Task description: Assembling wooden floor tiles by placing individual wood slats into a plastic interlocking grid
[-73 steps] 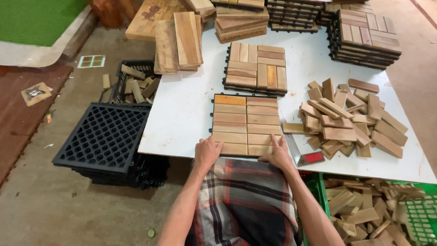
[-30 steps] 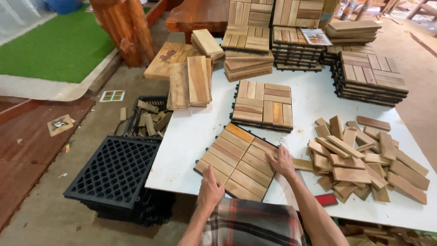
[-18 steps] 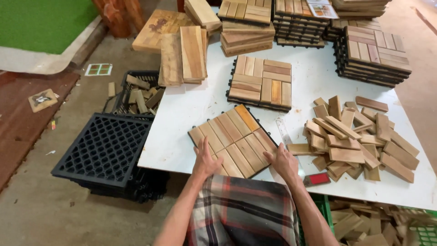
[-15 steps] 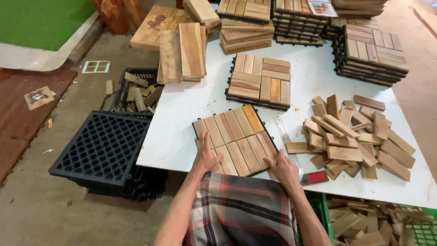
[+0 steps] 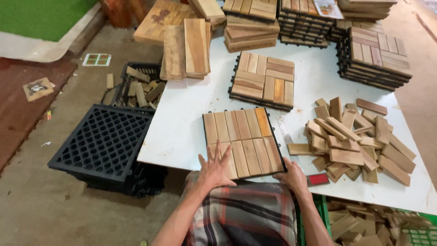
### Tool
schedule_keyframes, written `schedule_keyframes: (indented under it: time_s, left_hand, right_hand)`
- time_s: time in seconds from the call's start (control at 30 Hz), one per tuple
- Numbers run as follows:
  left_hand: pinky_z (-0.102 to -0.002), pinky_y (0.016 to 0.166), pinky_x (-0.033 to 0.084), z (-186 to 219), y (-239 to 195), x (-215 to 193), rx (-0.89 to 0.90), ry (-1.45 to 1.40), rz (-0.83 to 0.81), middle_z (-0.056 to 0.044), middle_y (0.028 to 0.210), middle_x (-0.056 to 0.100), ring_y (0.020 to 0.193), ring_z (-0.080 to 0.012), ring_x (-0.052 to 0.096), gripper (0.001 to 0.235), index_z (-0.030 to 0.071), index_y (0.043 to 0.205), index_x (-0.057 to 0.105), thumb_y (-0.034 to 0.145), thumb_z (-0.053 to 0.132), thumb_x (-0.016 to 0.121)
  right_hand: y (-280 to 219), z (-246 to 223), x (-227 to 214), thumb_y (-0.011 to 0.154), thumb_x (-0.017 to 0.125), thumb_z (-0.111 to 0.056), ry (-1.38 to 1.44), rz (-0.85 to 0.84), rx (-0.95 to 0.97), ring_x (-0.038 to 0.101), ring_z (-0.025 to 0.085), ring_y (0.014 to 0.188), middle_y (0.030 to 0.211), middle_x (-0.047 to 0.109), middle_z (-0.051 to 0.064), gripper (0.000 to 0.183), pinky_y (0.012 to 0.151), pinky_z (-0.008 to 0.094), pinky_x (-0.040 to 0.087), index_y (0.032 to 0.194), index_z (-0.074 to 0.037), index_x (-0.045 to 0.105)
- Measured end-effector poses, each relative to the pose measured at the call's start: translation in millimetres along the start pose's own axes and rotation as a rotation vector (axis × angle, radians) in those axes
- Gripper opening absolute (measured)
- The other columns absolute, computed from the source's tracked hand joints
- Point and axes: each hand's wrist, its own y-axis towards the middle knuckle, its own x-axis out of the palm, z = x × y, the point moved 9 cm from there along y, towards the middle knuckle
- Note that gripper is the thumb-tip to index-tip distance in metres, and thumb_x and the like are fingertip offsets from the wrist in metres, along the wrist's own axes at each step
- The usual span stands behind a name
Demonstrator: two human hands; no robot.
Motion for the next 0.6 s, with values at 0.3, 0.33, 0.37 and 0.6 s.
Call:
schedule_keyframes:
  time_s: [0.3,0.33,0.37,0.6]
  left_hand:
    - [-0.083,0.101,0.033,-2,15,-19,0.021,0.067,0.144,-0.022,0.17,0.002,0.147,-0.0593,0.021,0.124,0.022,0.164,0.02,0.061,0.029,0.088]
    - [-0.083,0.101,0.033,-8,17,-12,0.023,0.067,0.142,-0.022,0.17,0.002,0.147,-0.0593,0.021,0.124,0.022,0.164,0.02,0.061,0.029,0.088]
    - [-0.081,0.104,0.031,-13,19,-8,0.028,0.064,0.175,-0.022,0.169,0.005,0.147,-0.0575,0.023,0.12,0.022,0.163,0.021,0.063,0.026,0.087]
    - [-0.073,0.116,0.021,12,19,-1,0.224,0.136,0.212,-0.022,0.165,0.022,0.151,-0.0498,0.022,0.099,0.016,0.155,0.038,0.071,0.037,0.085]
  right_hand:
    - [-5,7,7,0.067,0.09,-0.049,0.122,0.067,0.108,0.069,0.032,0.114,0.106,0.071,0.008,0.084,0.095,0.049,0.058,0.141,-0.028,0.057]
    - [-16,1,2,0.067,0.09,-0.049,0.122,0.067,0.111,0.069,0.032,0.114,0.106,0.071,0.008,0.084,0.095,0.049,0.058,0.141,-0.028,0.057]
    - [-27,-4,0,0.068,0.089,-0.051,0.138,0.035,0.118,0.07,0.033,0.112,0.103,0.073,0.009,0.08,0.093,0.05,0.058,0.138,-0.025,0.06]
    - [-18,-7,8,0.08,0.073,-0.071,0.087,0.168,0.067,0.057,0.036,0.13,0.138,0.051,0.009,0.083,0.095,0.056,0.058,0.149,-0.031,0.05]
